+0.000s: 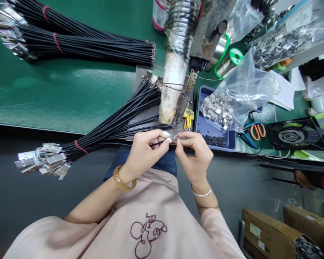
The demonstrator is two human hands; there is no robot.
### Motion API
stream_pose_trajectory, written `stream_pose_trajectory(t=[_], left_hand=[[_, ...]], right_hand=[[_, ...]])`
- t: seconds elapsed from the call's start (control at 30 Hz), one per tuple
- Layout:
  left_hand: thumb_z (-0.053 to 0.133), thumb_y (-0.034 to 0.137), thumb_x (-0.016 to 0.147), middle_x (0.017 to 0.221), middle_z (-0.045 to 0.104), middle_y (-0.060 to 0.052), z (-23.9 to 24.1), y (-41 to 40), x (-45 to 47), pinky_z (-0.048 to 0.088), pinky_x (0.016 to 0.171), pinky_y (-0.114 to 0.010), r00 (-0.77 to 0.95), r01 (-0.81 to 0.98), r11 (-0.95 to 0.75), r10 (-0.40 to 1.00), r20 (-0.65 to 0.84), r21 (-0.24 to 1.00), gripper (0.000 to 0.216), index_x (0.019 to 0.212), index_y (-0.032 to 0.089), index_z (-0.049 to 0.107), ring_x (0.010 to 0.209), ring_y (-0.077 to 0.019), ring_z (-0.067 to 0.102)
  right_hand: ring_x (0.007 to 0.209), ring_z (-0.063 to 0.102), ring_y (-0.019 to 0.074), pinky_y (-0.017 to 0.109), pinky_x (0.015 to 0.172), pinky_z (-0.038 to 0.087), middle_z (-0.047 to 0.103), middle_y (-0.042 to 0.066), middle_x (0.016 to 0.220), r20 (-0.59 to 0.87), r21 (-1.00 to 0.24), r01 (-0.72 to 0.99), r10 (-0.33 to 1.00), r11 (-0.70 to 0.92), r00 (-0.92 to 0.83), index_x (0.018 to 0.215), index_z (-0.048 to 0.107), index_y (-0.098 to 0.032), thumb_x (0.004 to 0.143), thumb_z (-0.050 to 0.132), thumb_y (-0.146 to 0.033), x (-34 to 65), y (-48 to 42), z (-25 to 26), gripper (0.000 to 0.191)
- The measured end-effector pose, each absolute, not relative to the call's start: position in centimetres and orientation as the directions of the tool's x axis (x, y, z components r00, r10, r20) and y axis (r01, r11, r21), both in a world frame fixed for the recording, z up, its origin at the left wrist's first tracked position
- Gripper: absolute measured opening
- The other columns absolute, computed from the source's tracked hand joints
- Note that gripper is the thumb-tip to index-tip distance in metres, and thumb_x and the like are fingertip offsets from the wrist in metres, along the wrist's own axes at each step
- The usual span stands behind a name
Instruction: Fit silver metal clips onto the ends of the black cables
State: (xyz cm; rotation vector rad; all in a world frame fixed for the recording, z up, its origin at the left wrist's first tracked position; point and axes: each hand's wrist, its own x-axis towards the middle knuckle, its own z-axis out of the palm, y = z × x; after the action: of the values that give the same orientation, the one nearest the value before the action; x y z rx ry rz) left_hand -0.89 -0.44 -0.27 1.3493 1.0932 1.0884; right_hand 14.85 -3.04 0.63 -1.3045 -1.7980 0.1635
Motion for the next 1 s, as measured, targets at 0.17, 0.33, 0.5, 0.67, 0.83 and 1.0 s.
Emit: stream_pose_trajectory(t=[0.17,0.33,0.5,0.67,0.83,1.0], left_hand=[[0.067,0.019,0.085,0.068,0.07,-0.002,-0.1,-0.4,-1.1,0.048,0.054,-0.018,0.18,-0.039,-0.018,0.983,0.025,0.999,0.009,0.078,0.014,0.071,0.055,-0.0089,0.059],[0.071,0.02,0.083,0.079,0.077,-0.005,0.0,-0.1,-1.5,0.058,0.068,-0.021,0.267,-0.186,0.084,0.963,-0.032,0.979,0.007,0.083,0.014,0.073,0.069,-0.0132,0.07],[0.068,0.02,0.085,0.077,0.076,-0.004,0.1,-0.1,-1.5,0.056,0.065,-0.019,0.256,-0.167,0.06,0.967,-0.015,0.984,0.009,0.084,0.014,0.074,0.069,-0.0126,0.07],[0.066,0.019,0.088,0.078,0.074,-0.003,-0.3,-0.3,-1.3,0.053,0.063,-0.017,0.229,-0.117,0.022,0.974,0.006,0.993,0.009,0.088,0.014,0.074,0.067,-0.0104,0.066],[0.066,0.02,0.088,0.077,0.072,-0.003,-0.5,-0.4,-1.1,0.051,0.059,-0.017,0.186,-0.091,0.019,0.983,-0.001,0.996,0.01,0.09,0.014,0.074,0.065,-0.0107,0.064],[0.068,0.02,0.088,0.081,0.072,-0.003,-0.4,-0.5,-0.9,0.051,0.061,-0.016,0.15,-0.102,-0.014,0.988,0.029,0.995,0.009,0.093,0.015,0.074,0.068,-0.0101,0.064]], right_hand=[[0.088,0.073,0.015,0.03,0.077,0.061,0.076,0.002,0.094,0.605,-0.527,0.718,0.794,0.455,-0.059,0.087,0.063,-0.023,0.087,0.065,-0.006,14.6,-3.4,0.7,0.017],[0.08,0.074,0.0132,0.026,0.066,0.064,0.074,0.002,0.095,0.442,-0.751,0.56,0.896,0.349,0.035,0.083,0.065,-0.021,0.089,0.066,-0.011,14.5,-3.4,0.6,0.011],[0.083,0.073,0.0144,0.027,0.067,0.064,0.074,0.002,0.094,0.452,-0.739,0.577,0.891,0.347,0.044,0.08,0.065,-0.021,0.088,0.067,-0.012,14.7,-3.2,0.7,0.012],[0.087,0.071,0.0145,0.028,0.071,0.062,0.074,0.002,0.094,0.475,-0.715,0.582,0.88,0.387,-0.001,0.081,0.064,-0.021,0.088,0.067,-0.011,14.9,-2.8,0.6,0.013],[0.087,0.071,0.015,0.03,0.073,0.06,0.074,0.002,0.093,0.495,-0.685,0.609,0.869,0.398,-0.011,0.081,0.064,-0.022,0.089,0.066,-0.012,14.8,-2.2,0.6,0.013],[0.088,0.071,0.0153,0.032,0.078,0.061,0.074,0.002,0.094,0.558,-0.605,0.654,0.828,0.454,-0.058,0.083,0.065,-0.023,0.088,0.067,-0.01,14.7,-2.1,0.8,0.014]])
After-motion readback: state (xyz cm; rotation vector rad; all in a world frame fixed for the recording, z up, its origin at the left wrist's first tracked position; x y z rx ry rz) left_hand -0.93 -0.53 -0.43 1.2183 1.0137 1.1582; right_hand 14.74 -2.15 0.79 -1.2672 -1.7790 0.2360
